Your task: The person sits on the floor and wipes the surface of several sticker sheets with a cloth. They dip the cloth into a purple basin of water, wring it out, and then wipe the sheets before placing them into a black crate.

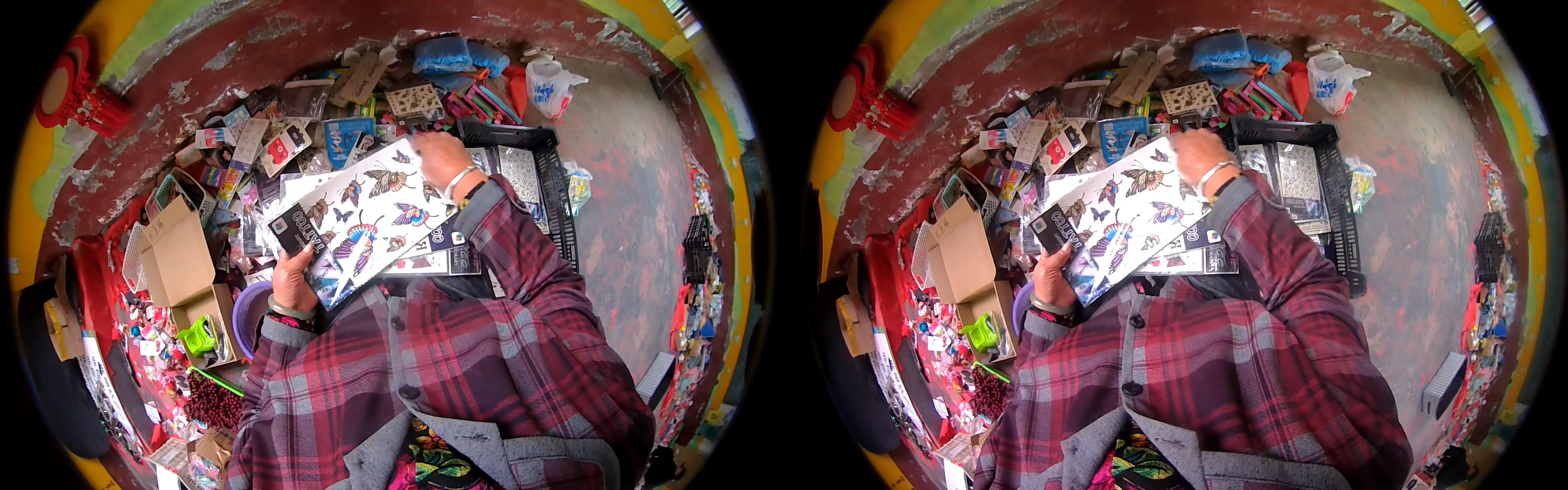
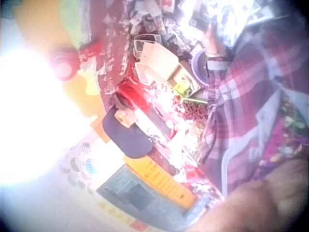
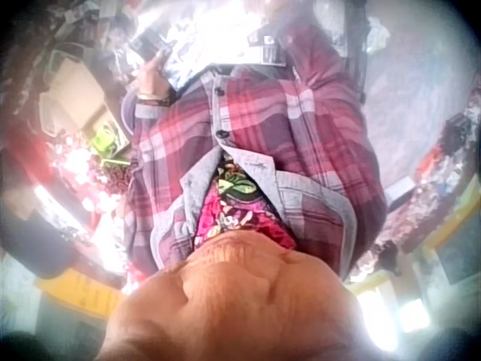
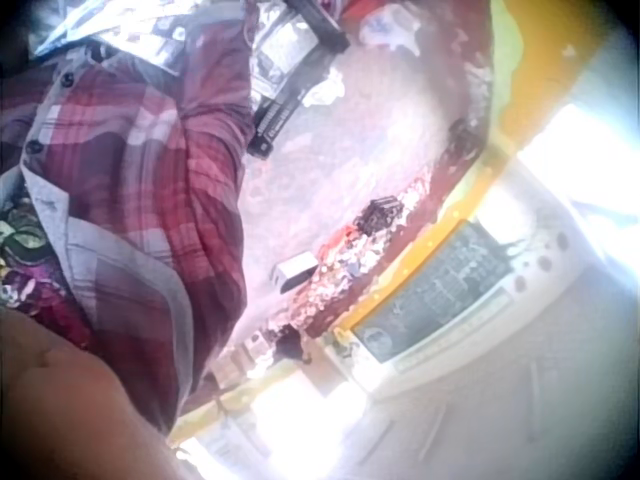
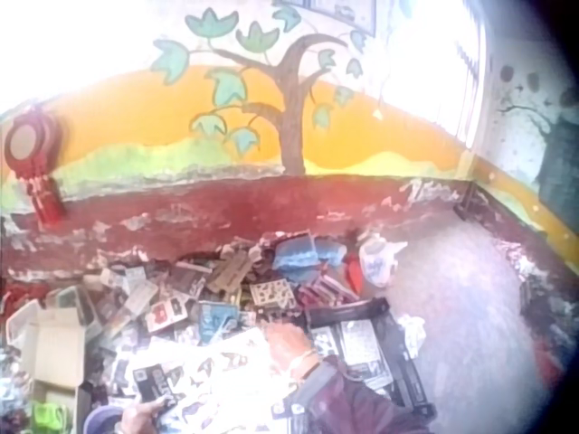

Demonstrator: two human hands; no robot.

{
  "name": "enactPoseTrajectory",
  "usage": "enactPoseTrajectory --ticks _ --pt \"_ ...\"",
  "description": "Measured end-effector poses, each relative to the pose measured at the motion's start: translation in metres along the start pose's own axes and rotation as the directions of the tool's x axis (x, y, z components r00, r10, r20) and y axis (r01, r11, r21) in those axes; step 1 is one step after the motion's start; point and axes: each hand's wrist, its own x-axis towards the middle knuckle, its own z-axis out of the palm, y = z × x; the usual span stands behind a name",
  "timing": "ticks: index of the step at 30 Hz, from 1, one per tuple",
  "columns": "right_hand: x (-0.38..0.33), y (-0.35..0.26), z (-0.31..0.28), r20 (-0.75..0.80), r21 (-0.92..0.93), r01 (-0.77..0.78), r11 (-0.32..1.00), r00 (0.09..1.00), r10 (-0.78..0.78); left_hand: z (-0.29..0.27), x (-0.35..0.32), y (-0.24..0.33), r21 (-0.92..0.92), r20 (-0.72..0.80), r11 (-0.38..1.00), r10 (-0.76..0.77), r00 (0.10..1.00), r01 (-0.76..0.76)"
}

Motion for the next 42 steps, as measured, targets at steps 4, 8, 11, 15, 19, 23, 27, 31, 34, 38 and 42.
enactPoseTrajectory --ticks 4,8,11,15,19,23,27,31,34,38,42 --pt "-0.017 0.043 -0.020 0.166 -0.227 -0.095 0.969 0.977 0.134 -0.005 0.001 -0.001 -0.040 -0.024 0.999 0.000 1.000 -0.001" --pt "-0.033 0.017 -0.074 -0.428 0.034 -0.111 0.993 0.896 0.115 -0.016 0.007 -0.005 -0.134 -0.005 0.987 -0.094 0.996 0.092" --pt "-0.027 -0.039 -0.076 -0.554 0.142 0.272 0.952 0.819 -0.151 -0.023 0.009 -0.007 -0.145 -0.002 0.985 -0.098 0.995 0.097" --pt "-0.053 -0.144 -0.043 -0.529 0.392 0.711 0.583 0.693 -0.490 -0.020 0.008 -0.005 -0.246 0.053 0.953 -0.168 0.984 0.176" --pt "-0.080 -0.160 0.017 -0.312 0.316 0.825 0.469 0.557 -0.770 -0.036 0.008 0.005 -0.111 0.150 0.946 -0.286 0.947 0.303" --pt "-0.084 -0.136 0.003 -0.164 0.257 0.767 0.588 0.634 -0.756 -0.048 0.018 -0.014 -0.125 0.156 0.978 -0.149 0.976 0.169" --pt "-0.103 -0.091 -0.007 -0.091 0.155 0.615 0.773 0.788 -0.609 -0.026 0.010 -0.006 -0.144 0.043 0.985 -0.091 0.995 0.096" --pt "-0.119 -0.055 -0.021 -0.045 0.056 0.431 0.901 0.902 -0.429 -0.025 0.012 -0.008 -0.170 -0.019 0.982 -0.082 0.996 0.078" --pt "-0.122 -0.042 -0.036 -0.044 -0.008 0.340 0.940 0.939 -0.340 -0.024 0.008 -0.005 -0.175 -0.009 0.981 -0.081 0.997 0.078" --pt "-0.124 -0.016 -0.040 -0.115 -0.051 0.243 0.969 0.962 -0.248 -0.025 0.009 -0.004 -0.194 0.035 0.974 -0.116 0.993 0.121" --pt "-0.126 0.037 -0.039 -0.203 -0.089 0.105 0.990 0.972 -0.121 -0.030 0.013 -0.005 -0.267 0.108 0.949 -0.141 0.984 0.166"
